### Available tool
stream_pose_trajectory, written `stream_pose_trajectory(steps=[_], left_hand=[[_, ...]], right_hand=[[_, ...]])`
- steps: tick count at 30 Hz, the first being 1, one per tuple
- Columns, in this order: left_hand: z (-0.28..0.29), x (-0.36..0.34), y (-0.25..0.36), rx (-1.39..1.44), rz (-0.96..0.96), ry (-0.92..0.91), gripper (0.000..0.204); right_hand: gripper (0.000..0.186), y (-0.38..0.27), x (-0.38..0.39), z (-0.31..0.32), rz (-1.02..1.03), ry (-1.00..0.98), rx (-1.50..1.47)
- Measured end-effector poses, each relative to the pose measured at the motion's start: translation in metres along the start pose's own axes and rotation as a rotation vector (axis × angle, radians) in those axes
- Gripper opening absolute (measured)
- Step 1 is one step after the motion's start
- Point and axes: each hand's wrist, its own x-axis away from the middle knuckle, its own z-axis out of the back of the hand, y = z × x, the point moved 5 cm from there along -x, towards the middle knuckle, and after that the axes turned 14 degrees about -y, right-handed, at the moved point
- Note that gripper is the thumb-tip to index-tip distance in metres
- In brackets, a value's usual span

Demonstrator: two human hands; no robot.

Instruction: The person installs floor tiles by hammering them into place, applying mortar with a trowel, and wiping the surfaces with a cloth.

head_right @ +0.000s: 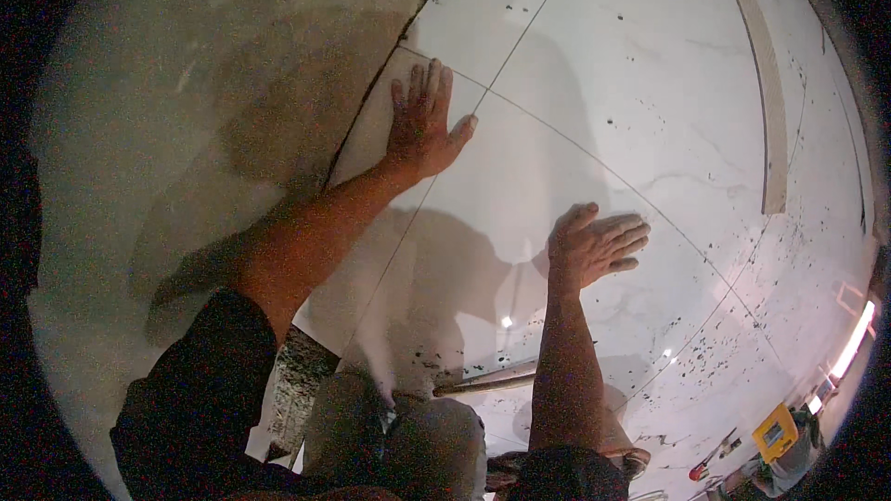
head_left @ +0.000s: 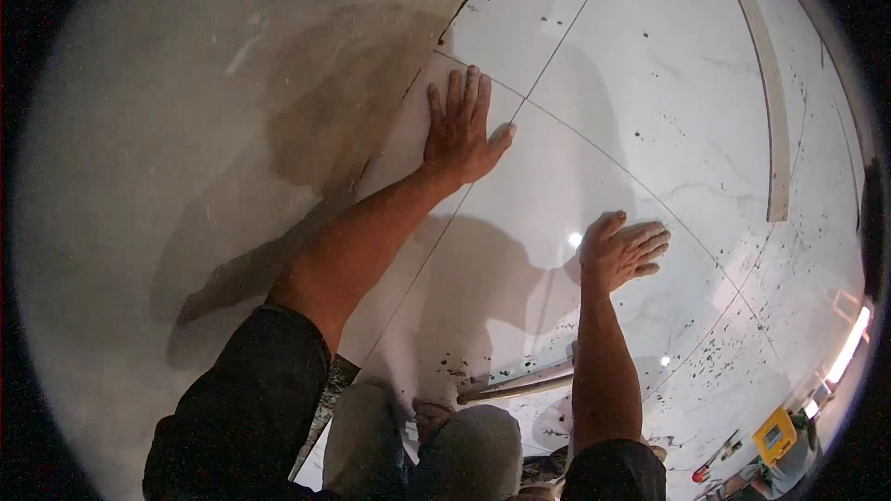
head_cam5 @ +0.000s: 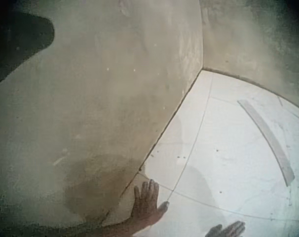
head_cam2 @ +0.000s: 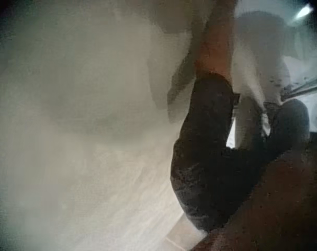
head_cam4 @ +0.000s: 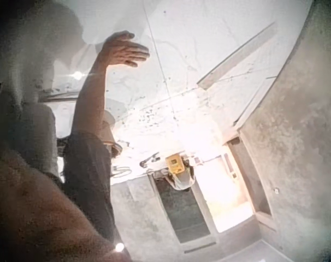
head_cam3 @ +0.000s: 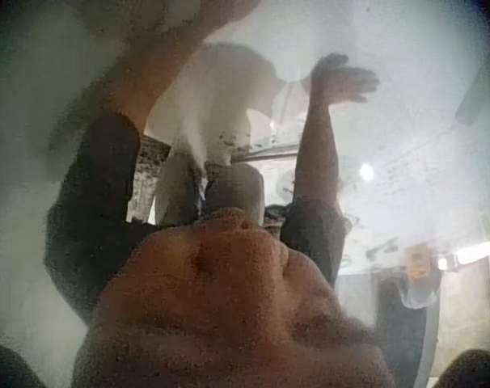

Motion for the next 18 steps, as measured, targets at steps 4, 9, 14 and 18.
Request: stream_pose_trajectory(steps=[4,9,14,18], left_hand=[[0.0,-0.006,0.017,-0.013,-0.034,-0.106,0.075],[-0.007,-0.003,0.052,-0.034,-0.089,-0.172,0.073],[-0.014,0.007,0.093,0.119,-0.214,-0.2,0.074],[-0.017,0.014,0.129,0.095,-0.399,-0.228,0.072]], right_hand=[[0.078,-0.002,-0.001,0.001,-0.001,-0.006,0.022],[0.078,-0.002,-0.003,-0.002,-0.007,-0.034,0.036],[0.08,-0.001,-0.004,-0.005,-0.012,-0.045,0.072],[0.076,-0.001,-0.004,-0.003,0.018,-0.03,0.01]])
